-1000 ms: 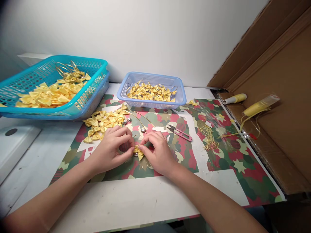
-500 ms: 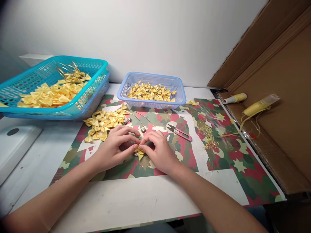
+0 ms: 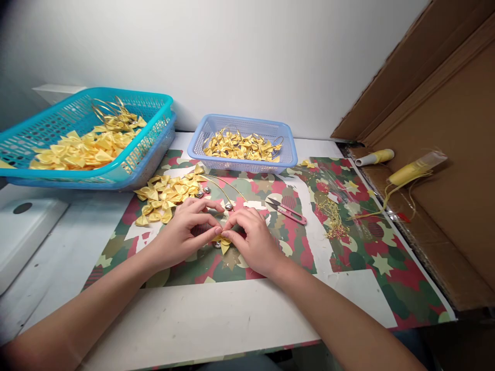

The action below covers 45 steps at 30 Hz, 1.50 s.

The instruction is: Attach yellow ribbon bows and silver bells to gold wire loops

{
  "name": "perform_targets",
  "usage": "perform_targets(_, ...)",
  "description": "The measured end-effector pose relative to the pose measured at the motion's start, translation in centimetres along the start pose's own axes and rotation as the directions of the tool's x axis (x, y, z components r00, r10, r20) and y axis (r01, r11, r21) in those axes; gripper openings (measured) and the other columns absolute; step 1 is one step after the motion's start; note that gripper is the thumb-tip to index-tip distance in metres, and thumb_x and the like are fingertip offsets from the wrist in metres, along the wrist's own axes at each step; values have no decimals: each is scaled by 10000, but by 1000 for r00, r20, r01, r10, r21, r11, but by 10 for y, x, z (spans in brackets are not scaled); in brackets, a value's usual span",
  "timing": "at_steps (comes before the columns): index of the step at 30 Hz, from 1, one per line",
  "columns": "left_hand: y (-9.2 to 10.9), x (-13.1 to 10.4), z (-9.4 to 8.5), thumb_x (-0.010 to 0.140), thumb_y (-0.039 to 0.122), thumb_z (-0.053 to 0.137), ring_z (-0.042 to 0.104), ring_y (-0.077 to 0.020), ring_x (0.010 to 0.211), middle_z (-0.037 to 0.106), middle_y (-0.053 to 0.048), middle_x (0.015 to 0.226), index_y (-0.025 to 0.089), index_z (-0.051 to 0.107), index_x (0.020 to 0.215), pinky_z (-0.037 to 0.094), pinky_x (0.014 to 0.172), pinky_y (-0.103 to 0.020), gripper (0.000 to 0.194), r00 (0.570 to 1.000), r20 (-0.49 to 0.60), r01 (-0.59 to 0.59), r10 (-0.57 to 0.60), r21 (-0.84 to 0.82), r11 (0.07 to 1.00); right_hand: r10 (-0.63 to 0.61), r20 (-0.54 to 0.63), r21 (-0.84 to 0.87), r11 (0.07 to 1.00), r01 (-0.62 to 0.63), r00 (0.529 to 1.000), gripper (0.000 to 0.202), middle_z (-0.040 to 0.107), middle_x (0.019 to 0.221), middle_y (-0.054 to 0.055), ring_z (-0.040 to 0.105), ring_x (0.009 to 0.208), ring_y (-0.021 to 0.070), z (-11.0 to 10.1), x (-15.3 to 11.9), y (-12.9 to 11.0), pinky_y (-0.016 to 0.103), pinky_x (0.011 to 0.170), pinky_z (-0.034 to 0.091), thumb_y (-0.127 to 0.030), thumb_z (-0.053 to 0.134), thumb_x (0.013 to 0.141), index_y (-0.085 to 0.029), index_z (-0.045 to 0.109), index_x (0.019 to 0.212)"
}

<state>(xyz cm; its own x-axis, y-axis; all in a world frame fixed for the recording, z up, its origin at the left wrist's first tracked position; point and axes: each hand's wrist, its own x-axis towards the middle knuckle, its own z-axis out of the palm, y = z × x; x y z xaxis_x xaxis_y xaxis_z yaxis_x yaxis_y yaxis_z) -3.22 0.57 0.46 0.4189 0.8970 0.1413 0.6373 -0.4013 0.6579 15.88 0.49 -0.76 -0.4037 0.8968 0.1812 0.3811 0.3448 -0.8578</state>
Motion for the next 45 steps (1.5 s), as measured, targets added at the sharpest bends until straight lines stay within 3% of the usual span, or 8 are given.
perform_targets(21, 2, 1, 1, 834, 281, 547, 474, -253, 1055, 621, -30, 1134, 214, 650, 666, 309, 982, -494, 208, 1000, -14, 19, -18, 93, 995, -4, 2, 17, 1000, 4, 1000, 136, 611, 868, 12, 523, 918, 187, -4, 1, 0, 333, 810, 405, -181, 575, 881, -222, 547, 754)
perform_targets(29, -1, 3, -1, 854, 262, 529, 497, -227, 1071, 628, -24, 1054, 240, 659, 805, 341, 998, -437, 141, 1000, -13, -6, 5, -44, 999, 3, 1, 13, 1000, -3, 1000, 134, 615, 867, 16, 523, 882, 191, -3, 1, 0, 349, 800, 411, -208, 573, 886, -224, 544, 757)
perform_targets(45, -1, 3, 1, 881, 304, 531, 429, -264, 1151, 581, -38, 1202, 247, 692, 776, 268, 1034, -497, 201, 996, 61, -67, 62, 82, 994, -1, -28, 17, 1000, 2, 1000, 141, 610, 850, 4, 524, 877, 180, -3, 2, 0, 334, 811, 404, -162, 570, 878, -223, 543, 754)
